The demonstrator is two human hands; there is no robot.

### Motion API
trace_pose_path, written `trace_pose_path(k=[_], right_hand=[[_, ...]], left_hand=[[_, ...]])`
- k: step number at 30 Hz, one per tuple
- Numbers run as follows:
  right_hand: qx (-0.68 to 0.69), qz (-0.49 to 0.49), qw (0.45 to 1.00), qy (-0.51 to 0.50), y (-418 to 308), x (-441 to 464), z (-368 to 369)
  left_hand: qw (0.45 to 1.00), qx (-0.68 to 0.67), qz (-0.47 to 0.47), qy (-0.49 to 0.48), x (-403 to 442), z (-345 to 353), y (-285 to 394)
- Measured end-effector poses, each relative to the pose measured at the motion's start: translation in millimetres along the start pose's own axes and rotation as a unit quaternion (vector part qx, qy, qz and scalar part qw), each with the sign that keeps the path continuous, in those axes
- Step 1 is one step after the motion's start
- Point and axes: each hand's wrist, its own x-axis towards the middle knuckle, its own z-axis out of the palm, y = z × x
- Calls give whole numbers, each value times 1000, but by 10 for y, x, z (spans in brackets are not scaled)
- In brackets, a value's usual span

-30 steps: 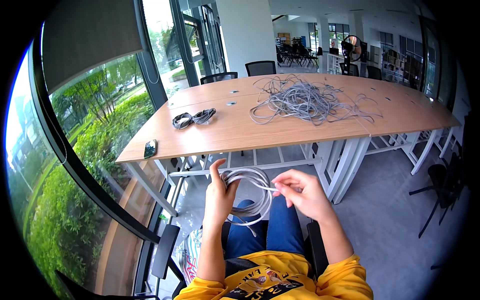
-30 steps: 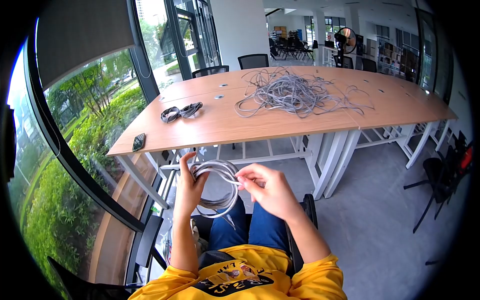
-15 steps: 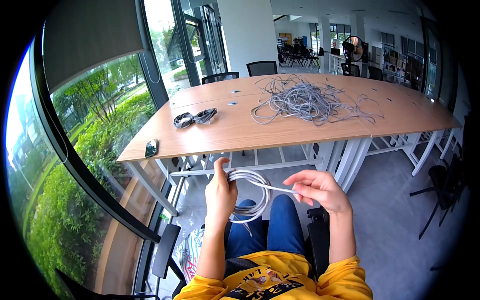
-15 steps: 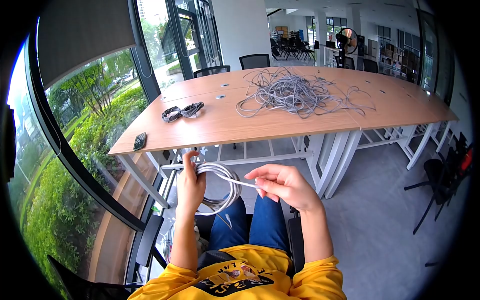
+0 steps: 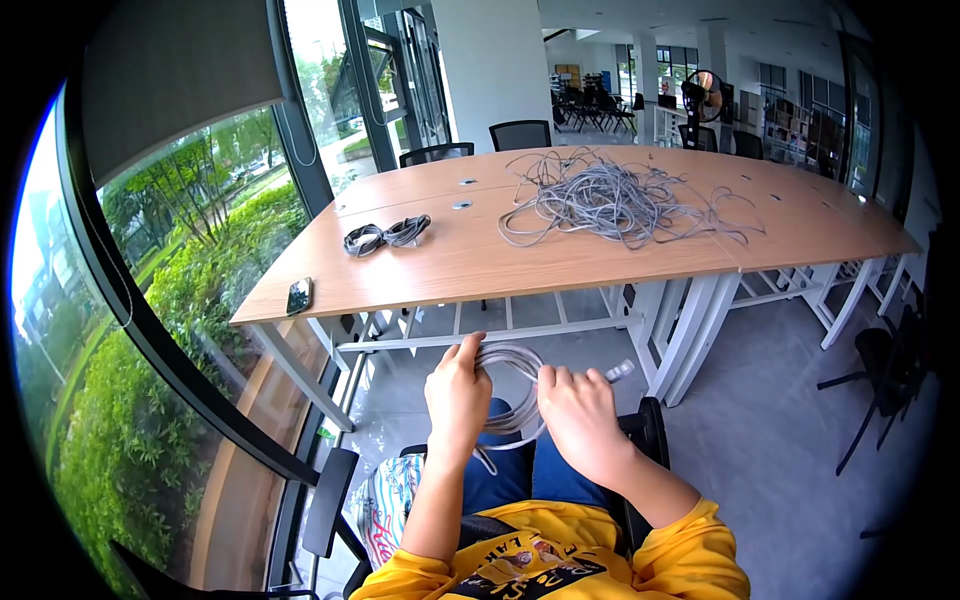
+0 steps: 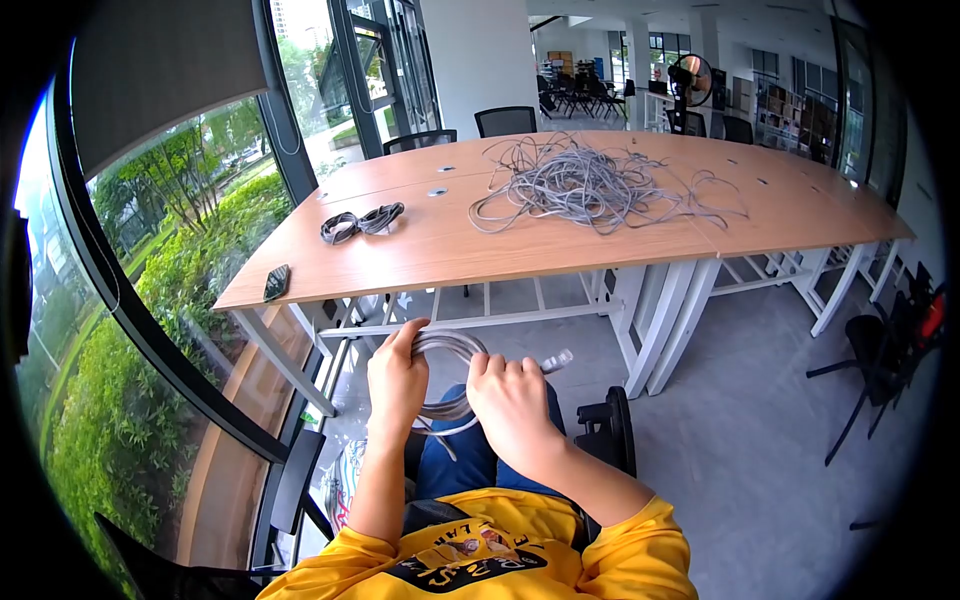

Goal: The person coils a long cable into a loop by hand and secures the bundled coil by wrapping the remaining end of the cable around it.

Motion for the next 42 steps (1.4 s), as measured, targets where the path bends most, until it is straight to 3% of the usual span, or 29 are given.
trace_pose_path(k=[3,6,9,13,18,21,22,24,25,26,28,32,34,37,38,40,42], right_hand=[[-36,12,999,11,-18,18,-38],[-14,-7,996,87,-6,58,8],[132,-123,975,133,9,75,31],[278,-121,930,209,176,139,20],[320,-37,936,145,380,196,-11],[579,34,812,66,368,153,94],[580,36,812,65,369,136,116],[748,107,654,-22,394,143,190],[787,132,603,-5,370,166,201],[787,132,602,-6,361,181,203],[819,222,528,-9,349,205,202],[806,264,530,18,310,258,229],[809,276,519,23,283,277,261],[719,258,634,120,237,296,337],[719,259,634,120,235,291,308],[612,238,741,138,225,273,230],[623,229,735,143,256,276,265]], left_hand=[[1000,-8,-2,10,-3,26,-8],[1000,18,-20,4,21,30,-17],[1000,17,-21,-11,19,56,-22],[1000,3,-11,-28,-5,79,-61],[992,-115,52,-12,41,-16,-44],[971,-232,-35,-51,6,-140,70],[964,-264,-17,-22,-14,-83,29],[961,-272,-48,-22,-39,-135,89],[961,-272,-46,-21,-27,-156,125],[951,-304,-49,-32,-28,-172,160],[940,-335,-54,-43,-42,-181,167],[937,-335,-37,-90,-56,-164,156],[977,-211,6,-30,-62,-184,252],[980,-199,25,-4,-97,-132,281],[980,-197,34,11,-113,-117,281],[972,-233,23,14,-117,-84,212],[918,-366,-114,-99,-110,-154,183]])
